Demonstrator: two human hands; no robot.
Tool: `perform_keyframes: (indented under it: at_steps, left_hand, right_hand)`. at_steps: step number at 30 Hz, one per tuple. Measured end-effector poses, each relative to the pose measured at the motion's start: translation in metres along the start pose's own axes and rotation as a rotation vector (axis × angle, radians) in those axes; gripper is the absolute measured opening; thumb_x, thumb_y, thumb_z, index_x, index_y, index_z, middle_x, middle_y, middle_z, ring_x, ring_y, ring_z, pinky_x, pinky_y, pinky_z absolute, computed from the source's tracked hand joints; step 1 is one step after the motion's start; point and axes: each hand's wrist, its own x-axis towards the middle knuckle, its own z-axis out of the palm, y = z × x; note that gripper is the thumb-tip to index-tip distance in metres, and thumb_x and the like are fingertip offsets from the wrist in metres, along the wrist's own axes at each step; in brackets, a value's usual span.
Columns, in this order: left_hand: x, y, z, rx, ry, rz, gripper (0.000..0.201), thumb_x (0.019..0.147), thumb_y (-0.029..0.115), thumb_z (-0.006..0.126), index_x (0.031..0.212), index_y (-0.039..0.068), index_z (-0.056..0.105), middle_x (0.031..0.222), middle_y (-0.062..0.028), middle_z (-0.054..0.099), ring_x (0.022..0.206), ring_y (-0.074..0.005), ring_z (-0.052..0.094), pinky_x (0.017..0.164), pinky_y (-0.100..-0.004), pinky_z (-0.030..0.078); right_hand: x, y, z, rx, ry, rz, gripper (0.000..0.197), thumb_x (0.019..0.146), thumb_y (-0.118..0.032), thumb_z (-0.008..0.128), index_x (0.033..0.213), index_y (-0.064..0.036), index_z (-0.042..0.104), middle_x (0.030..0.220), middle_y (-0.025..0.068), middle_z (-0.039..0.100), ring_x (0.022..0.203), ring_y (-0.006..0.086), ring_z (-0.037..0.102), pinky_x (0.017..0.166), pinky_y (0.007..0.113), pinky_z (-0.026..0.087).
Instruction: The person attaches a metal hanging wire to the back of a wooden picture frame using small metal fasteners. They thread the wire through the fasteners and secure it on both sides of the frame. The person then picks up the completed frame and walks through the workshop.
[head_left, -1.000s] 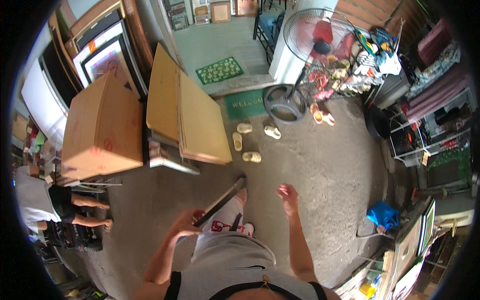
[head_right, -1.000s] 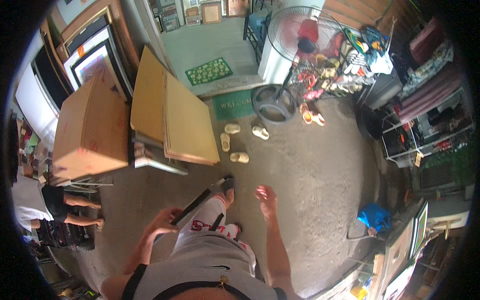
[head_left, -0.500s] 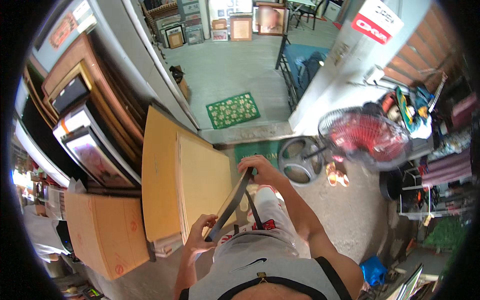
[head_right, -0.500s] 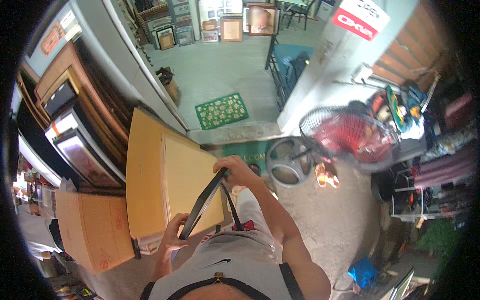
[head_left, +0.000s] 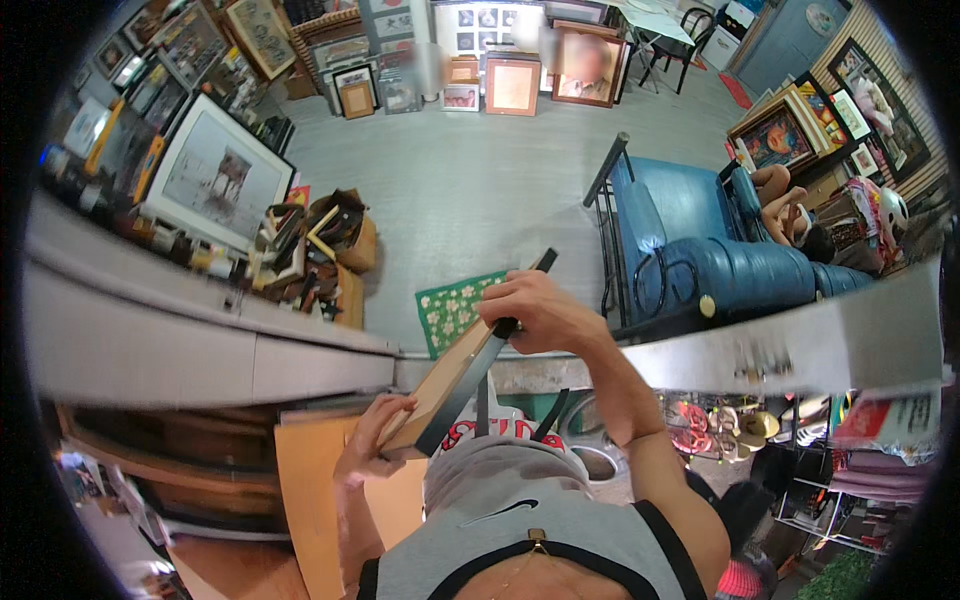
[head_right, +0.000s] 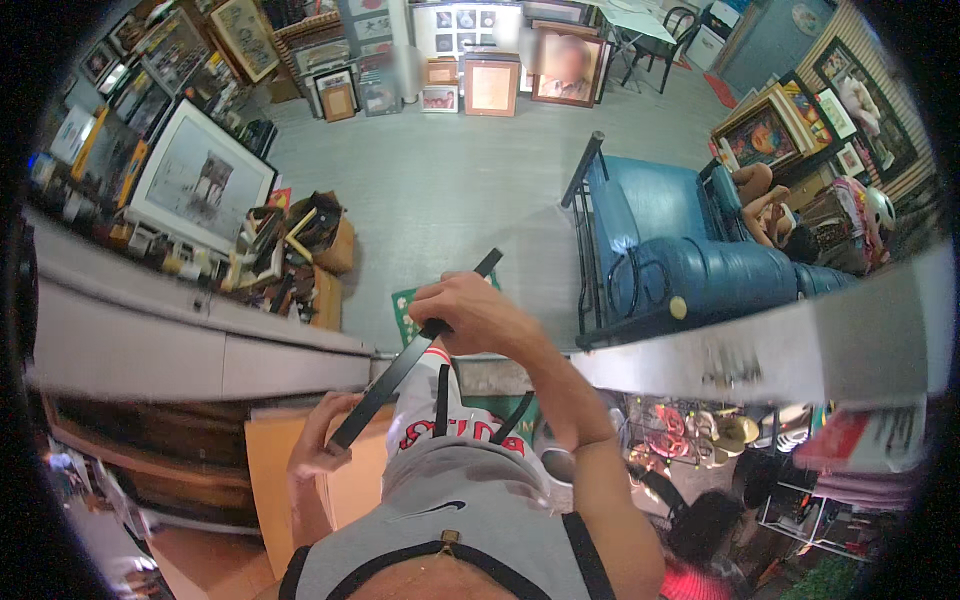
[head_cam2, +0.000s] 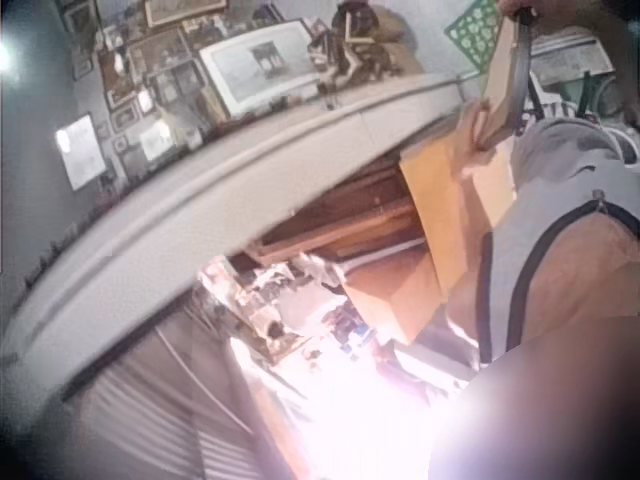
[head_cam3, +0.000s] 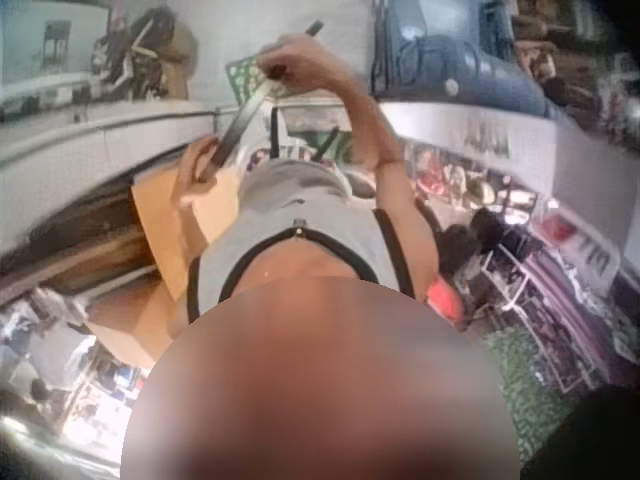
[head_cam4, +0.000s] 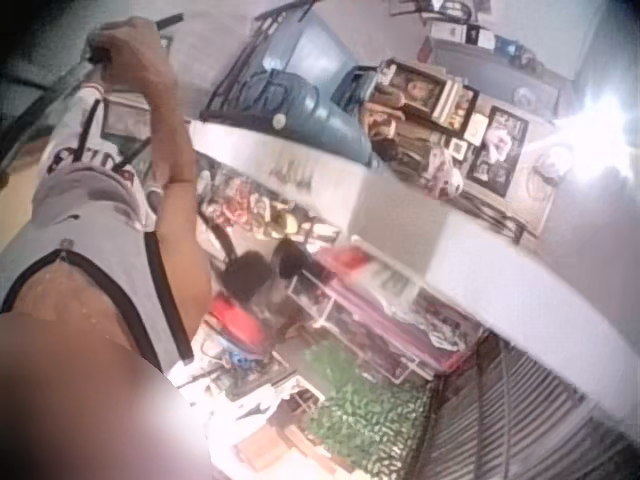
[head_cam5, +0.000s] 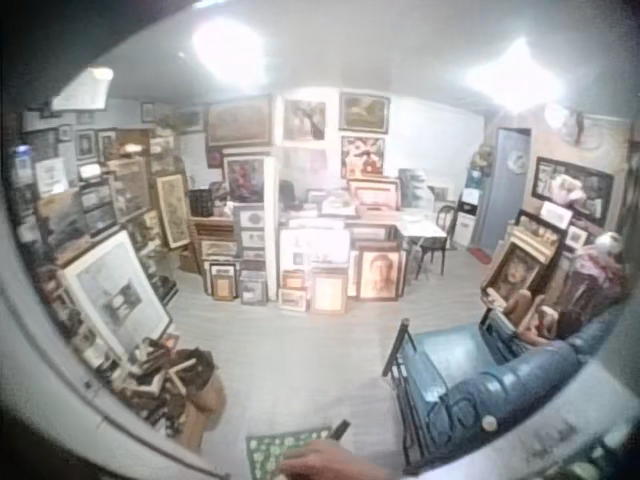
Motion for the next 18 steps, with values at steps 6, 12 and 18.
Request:
perform_keyframes:
  at_steps: [6, 12, 18]
  left_hand:
    - [0.253, -0.092, -0.068, -0.263, -0.115, -0.054, 0.051, 0.073, 0.015, 0.070, 0.122, 0.005, 0.058, 0.125, -0.0091, 0.055, 0.115, -0.0205, 0.051, 0.102, -0.0307, 0.036]
    - [0.511, -0.115, -0.190, -0.132, -0.252, 0.015, 0.102, 0.055, 0.035, 0.086, 0.141, 0.005, 0.042, 0.140, -0.0150, 0.046, 0.130, -0.0280, 0.044, 0.110, -0.0376, 0.029]
    - [0.741, -0.093, -0.229, 0.480, -0.130, 0.274, 0.091, 0.060, 0.043, 0.083, 0.135, 0.005, 0.048, 0.128, -0.0154, 0.056, 0.119, -0.0329, 0.052, 0.099, -0.0431, 0.038]
  right_hand:
    - [0.078, 0.160, -0.078, -0.130, 0.011, 0.100, 0.028, 0.058, -0.007, 0.069, 0.080, -0.0082, 0.053, 0.080, 0.0075, 0.056, 0.072, 0.0330, 0.058, 0.062, 0.042, 0.046]
    - [0.167, 0.317, -0.144, -0.274, 0.150, 0.329, 0.027, 0.058, -0.002, 0.064, 0.082, -0.0039, 0.052, 0.079, 0.0090, 0.052, 0.074, 0.0308, 0.059, 0.060, 0.043, 0.046]
    - [0.242, 0.516, -0.158, -0.484, 0.327, 0.385, 0.026, 0.060, -0.005, 0.065, 0.084, -0.0074, 0.056, 0.082, 0.0059, 0.055, 0.085, 0.0240, 0.057, 0.069, 0.037, 0.046]
